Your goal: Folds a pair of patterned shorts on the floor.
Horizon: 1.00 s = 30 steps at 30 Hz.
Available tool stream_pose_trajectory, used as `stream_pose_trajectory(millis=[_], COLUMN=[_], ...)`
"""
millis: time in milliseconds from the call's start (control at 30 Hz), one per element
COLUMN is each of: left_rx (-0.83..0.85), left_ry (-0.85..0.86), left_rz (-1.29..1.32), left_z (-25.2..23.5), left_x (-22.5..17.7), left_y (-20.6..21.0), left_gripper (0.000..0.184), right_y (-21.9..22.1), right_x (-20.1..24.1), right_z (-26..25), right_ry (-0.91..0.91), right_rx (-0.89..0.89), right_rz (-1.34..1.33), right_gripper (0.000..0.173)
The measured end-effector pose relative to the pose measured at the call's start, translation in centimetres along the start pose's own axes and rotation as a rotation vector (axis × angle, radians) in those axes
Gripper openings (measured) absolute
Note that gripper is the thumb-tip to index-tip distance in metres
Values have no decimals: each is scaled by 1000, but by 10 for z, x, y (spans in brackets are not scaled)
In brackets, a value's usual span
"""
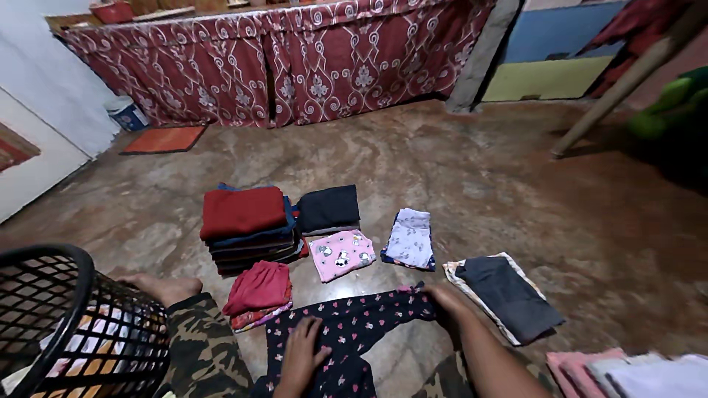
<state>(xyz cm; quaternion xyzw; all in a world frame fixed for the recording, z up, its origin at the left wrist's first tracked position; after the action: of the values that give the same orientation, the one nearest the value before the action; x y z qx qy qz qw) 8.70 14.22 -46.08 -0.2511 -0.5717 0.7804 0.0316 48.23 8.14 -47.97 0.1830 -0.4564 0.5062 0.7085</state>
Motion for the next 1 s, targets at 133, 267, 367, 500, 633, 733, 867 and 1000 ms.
stream_pose_trajectory(millis=[133, 267, 367, 500, 633, 733, 867, 1000], left_rx=[176, 310, 376, 373, 391, 390, 115, -12], left_ry=[143, 145, 133, 213, 233, 234, 174, 96], left_rz=[12, -7, -35, -13, -34, -25, 35, 63], left_z=[8, 12, 12, 15, 17, 16, 5, -19], left_x=[-42, -54, -56, -57, -56, -54, -40, -42], left_y=[23, 44, 48, 50, 53, 50, 34, 14], left_gripper=[39, 43, 40, 29, 31, 38, 40, 41], right_y=[2, 5, 4, 2, 3, 3, -4, 54], right_x=[0, 1, 3, 5, -1, 1, 18, 45], right_z=[-22, -24, -25, -24, -26, -26, -9, 23], right_ry=[-65, -83, -165, -236, -214, -206, -188, -495], right_rx=[10, -8, -21, 10, -24, -56, -311, -210], right_rz=[356, 300, 150, 208, 288, 382, 559, 783], right_gripper=[54, 31, 28, 38, 39, 41, 41, 44])
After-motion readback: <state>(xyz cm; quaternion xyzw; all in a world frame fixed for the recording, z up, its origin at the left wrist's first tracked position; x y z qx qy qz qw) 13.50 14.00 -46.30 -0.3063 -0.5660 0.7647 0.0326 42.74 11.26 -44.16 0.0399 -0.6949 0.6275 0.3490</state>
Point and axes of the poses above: each hand's wrist, its own z-axis away from the middle knuckle, its own y-axis out of the palm, x = y × z, the point moved 5 cm from there along -z, towards the middle knuckle, and after that the axes turned 5 degrees about -y, right-handed, at the moved point
